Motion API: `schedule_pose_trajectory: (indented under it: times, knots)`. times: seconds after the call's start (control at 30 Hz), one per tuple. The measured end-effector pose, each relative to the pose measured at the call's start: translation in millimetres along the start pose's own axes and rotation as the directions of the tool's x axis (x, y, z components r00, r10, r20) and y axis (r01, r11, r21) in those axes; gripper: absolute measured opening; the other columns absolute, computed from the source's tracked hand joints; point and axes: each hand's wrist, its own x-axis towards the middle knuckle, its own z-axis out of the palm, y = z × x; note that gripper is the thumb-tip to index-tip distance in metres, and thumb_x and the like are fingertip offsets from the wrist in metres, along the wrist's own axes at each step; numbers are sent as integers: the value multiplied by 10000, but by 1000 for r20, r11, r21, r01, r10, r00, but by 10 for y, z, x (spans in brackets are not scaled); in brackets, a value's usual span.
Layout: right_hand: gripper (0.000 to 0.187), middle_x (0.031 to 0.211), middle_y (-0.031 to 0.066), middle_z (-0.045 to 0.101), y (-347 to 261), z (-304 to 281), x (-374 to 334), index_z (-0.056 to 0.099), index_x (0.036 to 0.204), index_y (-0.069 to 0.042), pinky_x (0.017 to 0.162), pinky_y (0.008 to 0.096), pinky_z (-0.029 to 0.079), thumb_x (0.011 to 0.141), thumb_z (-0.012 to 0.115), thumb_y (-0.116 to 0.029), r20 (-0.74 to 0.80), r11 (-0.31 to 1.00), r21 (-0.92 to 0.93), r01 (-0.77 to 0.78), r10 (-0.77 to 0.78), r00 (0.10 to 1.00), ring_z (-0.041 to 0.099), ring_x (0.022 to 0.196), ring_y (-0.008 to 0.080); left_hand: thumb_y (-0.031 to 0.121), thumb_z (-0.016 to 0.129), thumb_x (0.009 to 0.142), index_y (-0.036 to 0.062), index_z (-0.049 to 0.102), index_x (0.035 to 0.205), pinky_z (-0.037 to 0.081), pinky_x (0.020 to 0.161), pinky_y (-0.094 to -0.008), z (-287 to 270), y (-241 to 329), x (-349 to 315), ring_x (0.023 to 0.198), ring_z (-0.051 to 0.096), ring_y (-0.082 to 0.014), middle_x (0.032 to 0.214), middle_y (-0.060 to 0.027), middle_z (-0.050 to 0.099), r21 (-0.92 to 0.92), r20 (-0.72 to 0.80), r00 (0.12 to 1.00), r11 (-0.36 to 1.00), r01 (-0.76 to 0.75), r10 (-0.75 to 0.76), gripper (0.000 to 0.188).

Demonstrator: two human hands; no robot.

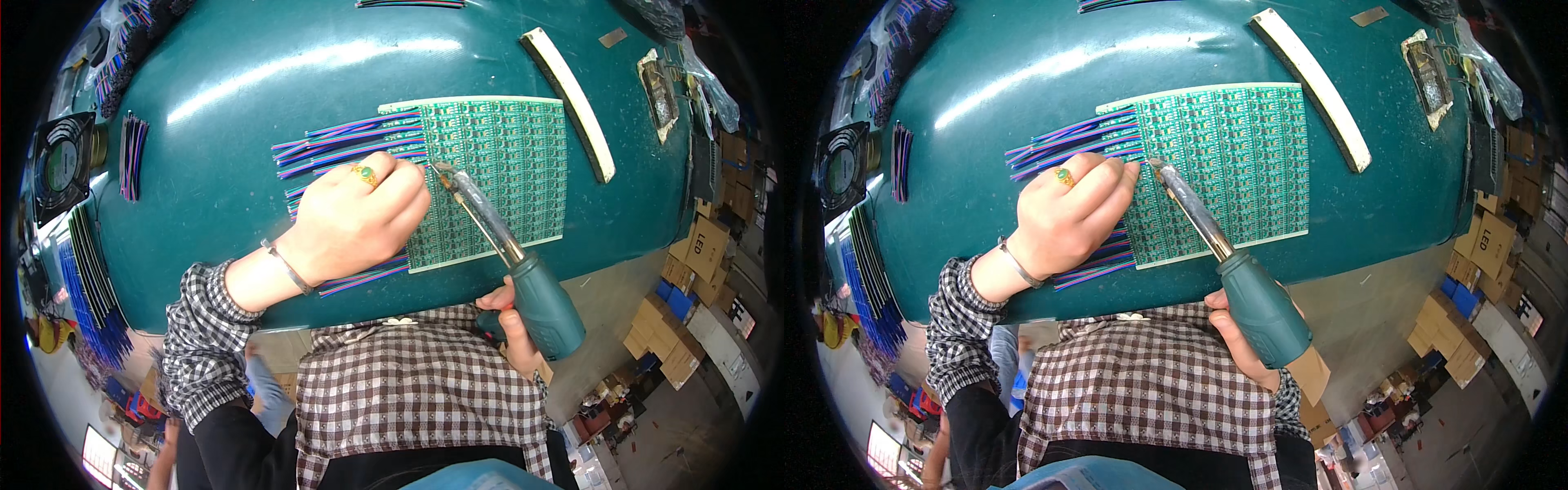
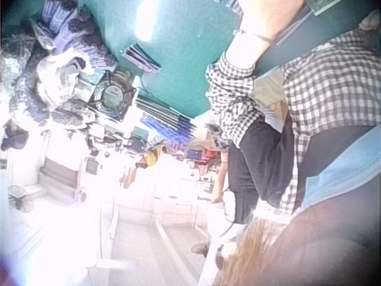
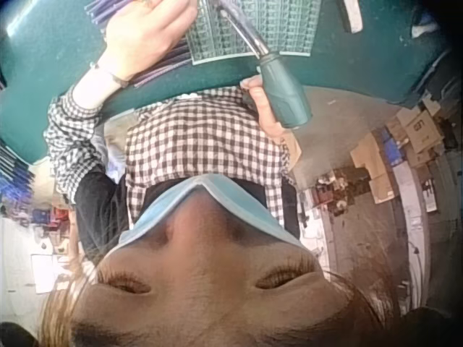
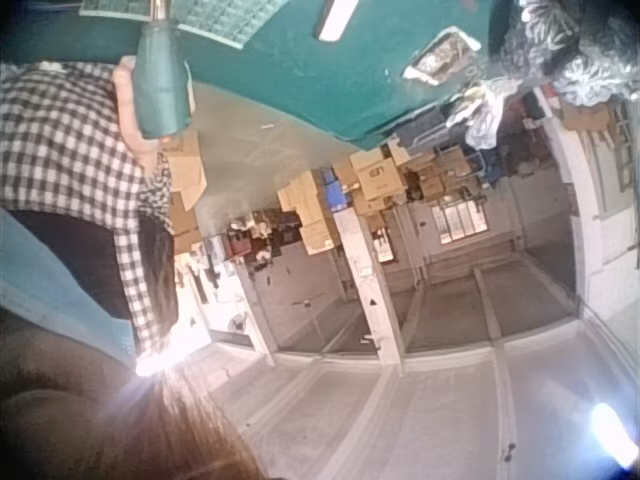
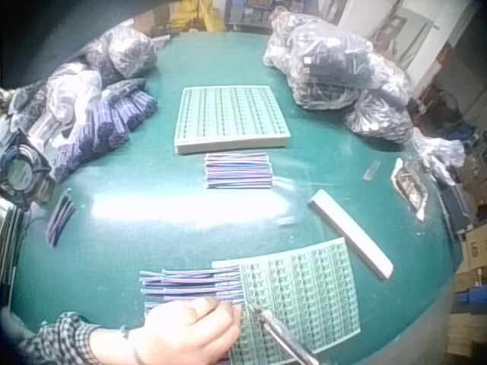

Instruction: The person solders or heat-shrinks wire strips onto LED panel arrays using a hot air gun.

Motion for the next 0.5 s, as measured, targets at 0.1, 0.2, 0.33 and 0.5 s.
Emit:
schedule_pose_trajectory:
  times: [0.1, 0.2, 0.33, 0.5]
  knots:
    - [451, 971, 118, 586, 0, -8, 10, 414, 1301, 103, 857, 421, 560, 965, 564, -159, 4, 1000, -17, 11, -11, 1000, 621, 922, 230, 151, 602, 660, 110, 570, 732, 452, 553, -246, 20, 2, -1, 756, 551, -123, 808, -1, 502, -7, 13, 1000, 1000, 7, -7, 89]
    - [448, 966, 120, 588, 17, -20, 11, 415, 1301, 105, 855, 422, 561, 965, 563, -153, 13, 1000, -24, 16, -15, 1000, 622, 922, 231, 151, 602, 661, 111, 561, 721, 451, 548, -248, 54, 9, 2, 746, 547, -123, 792, -2, 486, 4, -33, 999, 1000, 13, -12, 83]
    - [446, 961, 119, 588, 25, -1, 13, 412, 1304, 105, 852, 422, 561, 966, 561, -144, 6, 1000, -4, 29, -29, 1000, 621, 924, 231, 149, 604, 667, 115, 554, 710, 449, 544, -247, 16, 7, 13, 741, 546, -120, 778, -1, 470, 1, -1, 1000, 1000, 13, -13, 75]
    - [450, 963, 121, 588, 60, -20, 0, 409, 1310, 105, 853, 422, 561, 966, 562, -142, 9, 1000, -14, 10, -10, 1000, 620, 922, 231, 149, 606, 674, 117, 555, 710, 448, 540, -245, 43, 9, 13, 737, 544, -118, 772, -2, 463, -6, 6, 1000, 1000, 13, -13, 70]
